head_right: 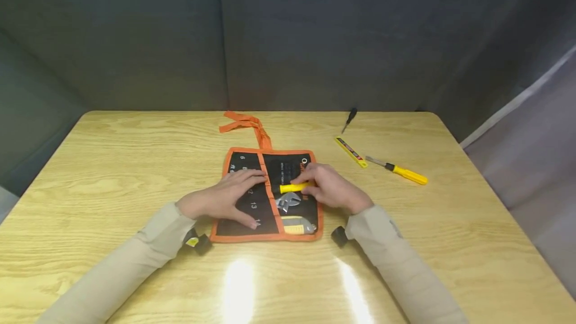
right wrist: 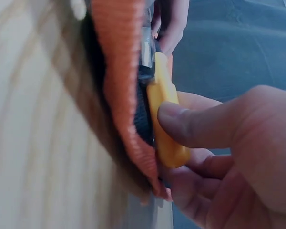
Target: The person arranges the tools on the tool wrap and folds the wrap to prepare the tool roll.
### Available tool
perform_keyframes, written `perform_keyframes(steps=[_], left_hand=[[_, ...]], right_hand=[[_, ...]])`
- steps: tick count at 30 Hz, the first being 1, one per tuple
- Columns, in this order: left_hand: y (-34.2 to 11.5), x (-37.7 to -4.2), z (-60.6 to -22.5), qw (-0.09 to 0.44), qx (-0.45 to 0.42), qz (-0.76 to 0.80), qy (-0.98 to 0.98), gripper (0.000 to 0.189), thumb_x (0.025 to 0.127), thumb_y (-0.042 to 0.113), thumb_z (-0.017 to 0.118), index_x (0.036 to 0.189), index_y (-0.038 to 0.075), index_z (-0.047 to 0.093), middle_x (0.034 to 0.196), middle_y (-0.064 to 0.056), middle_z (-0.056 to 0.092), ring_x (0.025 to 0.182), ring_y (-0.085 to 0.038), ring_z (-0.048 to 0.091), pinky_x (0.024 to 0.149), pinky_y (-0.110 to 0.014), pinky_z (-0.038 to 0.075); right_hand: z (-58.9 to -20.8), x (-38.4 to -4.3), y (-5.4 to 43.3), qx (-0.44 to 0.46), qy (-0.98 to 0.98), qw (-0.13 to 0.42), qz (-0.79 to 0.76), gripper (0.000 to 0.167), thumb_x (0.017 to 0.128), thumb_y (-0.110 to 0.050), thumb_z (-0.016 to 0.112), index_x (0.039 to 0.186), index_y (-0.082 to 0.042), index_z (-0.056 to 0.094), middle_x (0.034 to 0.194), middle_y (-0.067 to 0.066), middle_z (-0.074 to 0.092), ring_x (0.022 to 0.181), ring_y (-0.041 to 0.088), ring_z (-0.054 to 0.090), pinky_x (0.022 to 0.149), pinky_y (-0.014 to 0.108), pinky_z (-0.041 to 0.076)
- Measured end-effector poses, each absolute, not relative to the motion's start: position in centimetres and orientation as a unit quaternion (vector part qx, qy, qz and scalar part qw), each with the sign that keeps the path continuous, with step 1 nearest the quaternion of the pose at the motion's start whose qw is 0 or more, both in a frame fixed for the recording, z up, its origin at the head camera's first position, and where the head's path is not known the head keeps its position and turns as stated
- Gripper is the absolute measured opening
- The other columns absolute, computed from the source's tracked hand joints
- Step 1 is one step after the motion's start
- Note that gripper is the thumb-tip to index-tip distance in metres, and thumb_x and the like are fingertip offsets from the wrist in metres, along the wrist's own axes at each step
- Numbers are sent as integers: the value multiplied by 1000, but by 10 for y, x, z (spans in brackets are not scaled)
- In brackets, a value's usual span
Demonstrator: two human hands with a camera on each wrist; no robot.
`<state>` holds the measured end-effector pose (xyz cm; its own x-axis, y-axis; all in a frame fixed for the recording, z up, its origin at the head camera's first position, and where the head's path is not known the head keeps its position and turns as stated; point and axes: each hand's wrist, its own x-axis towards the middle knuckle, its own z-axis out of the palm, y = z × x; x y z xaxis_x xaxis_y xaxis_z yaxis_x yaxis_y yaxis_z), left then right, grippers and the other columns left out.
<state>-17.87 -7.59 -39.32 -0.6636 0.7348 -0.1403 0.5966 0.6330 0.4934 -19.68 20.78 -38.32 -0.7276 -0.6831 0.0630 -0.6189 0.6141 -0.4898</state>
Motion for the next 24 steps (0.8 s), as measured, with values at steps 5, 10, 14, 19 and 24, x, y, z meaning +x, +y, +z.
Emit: perform_keyframes(steps=[5,10,14,19,24], left_hand=[[-76,-179,-393,165,376,206,888,100,76,53,77,152,11,27,158,-12,22,146,-34,17,117,-54,13],[-76,-180,-392,163,380,205,887,99,75,53,77,152,14,29,157,-11,24,144,-34,21,116,-55,15],[-75,-180,-393,158,382,204,887,96,75,53,78,151,16,32,156,-11,25,142,-34,23,113,-57,18],[-74,-179,-392,156,385,195,888,92,75,53,77,150,19,35,155,-12,25,142,-38,22,111,-59,21],[-73,-179,-386,157,388,183,889,89,74,53,78,149,24,39,152,-13,28,137,-37,29,108,-57,26]], right_hand=[[-380,-197,205,-369,898,76,-228,28,91,-2,64,117,-8,71,98,3,67,77,10,52,69,28,46],[-381,-196,201,-373,903,75,-202,28,92,-1,61,118,-6,70,93,4,66,74,11,48,69,28,43],[-383,-195,199,-375,904,64,-197,28,92,-1,61,118,-5,70,88,3,62,71,11,44,67,28,40],[-385,-194,198,-375,904,45,-199,27,91,-1,62,117,-6,71,84,2,59,68,11,42,64,27,39],[-386,-195,198,-370,905,45,-204,28,91,-1,63,117,-7,71,87,2,60,70,11,43,65,28,40]])
